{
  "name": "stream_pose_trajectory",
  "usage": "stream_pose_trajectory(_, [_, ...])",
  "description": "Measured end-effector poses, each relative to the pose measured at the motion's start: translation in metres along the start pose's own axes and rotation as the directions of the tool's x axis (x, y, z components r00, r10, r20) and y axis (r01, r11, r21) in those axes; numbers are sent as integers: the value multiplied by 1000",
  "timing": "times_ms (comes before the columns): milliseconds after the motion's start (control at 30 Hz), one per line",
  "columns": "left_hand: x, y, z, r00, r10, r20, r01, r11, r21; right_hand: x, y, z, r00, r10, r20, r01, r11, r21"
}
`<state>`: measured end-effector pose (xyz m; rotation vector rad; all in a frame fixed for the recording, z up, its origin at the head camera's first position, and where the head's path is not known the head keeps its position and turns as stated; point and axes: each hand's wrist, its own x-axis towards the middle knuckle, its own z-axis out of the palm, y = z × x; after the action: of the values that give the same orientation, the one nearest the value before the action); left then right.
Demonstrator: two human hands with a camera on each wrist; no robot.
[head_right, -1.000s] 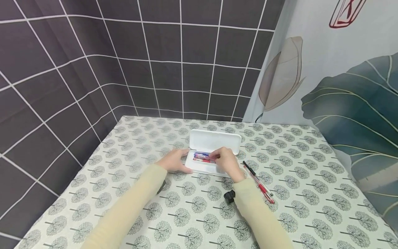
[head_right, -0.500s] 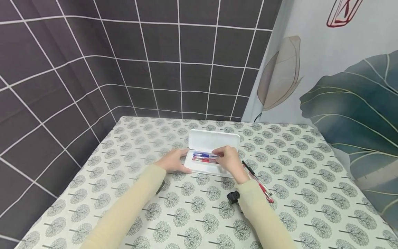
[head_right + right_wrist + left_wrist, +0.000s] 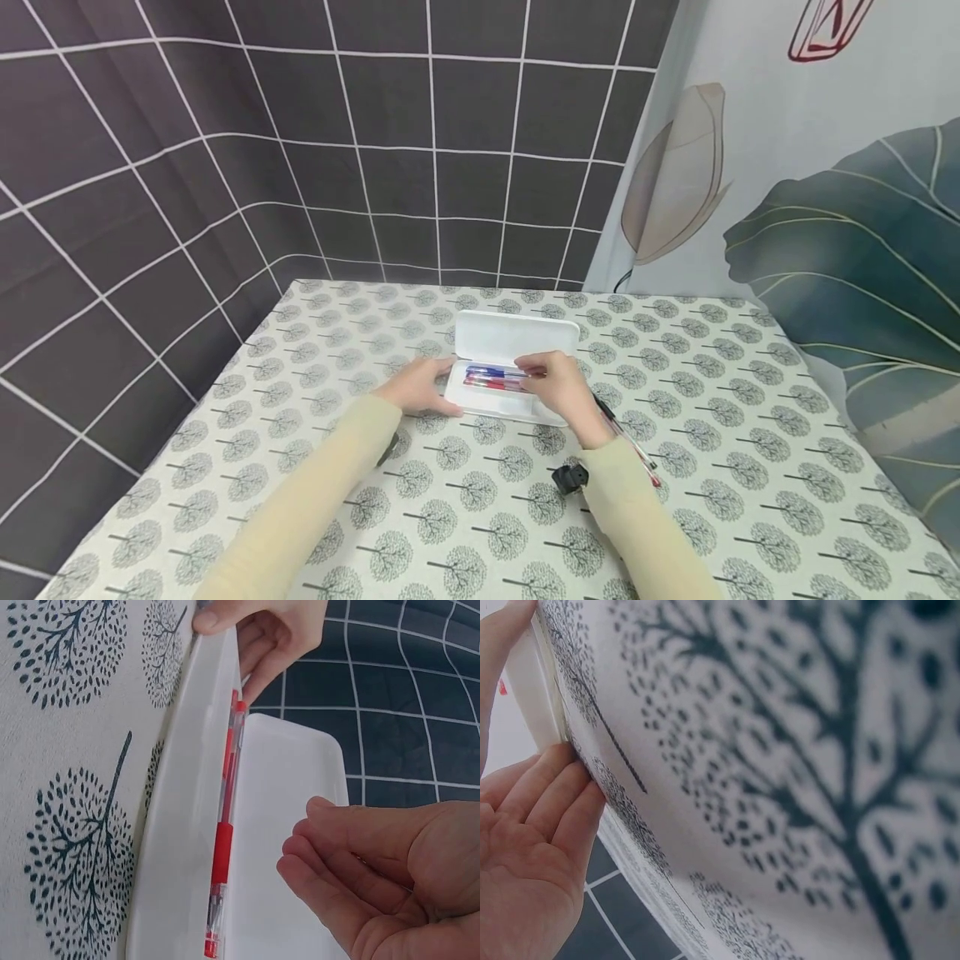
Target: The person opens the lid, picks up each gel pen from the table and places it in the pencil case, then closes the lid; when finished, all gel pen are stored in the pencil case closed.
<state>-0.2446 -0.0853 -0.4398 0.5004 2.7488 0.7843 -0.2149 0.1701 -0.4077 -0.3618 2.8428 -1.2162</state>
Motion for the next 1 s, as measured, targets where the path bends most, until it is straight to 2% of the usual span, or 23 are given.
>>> stream_pose_trajectory(367, [1, -1, 0, 1000, 7, 9, -7, 1000, -27, -9, 5, -8, 999, -18, -36, 17, 1000, -25])
stream_pose_trajectory(633, [2, -2, 1, 1000, 12, 7, -12, 999, -32, -15, 13, -15, 999, 19, -45, -21, 999, -45])
stream_pose_trajectory(867, [1, -1, 1, 1000, 13, 5, -13, 1000, -25, -20, 22, -21, 996, 83, -29, -84, 995, -51])
stream_pose_trajectory(1000, [1, -1, 0, 1000, 19, 5, -19, 1000, -20, -22, 26, -24, 996, 72, -46, -75, 995, -65])
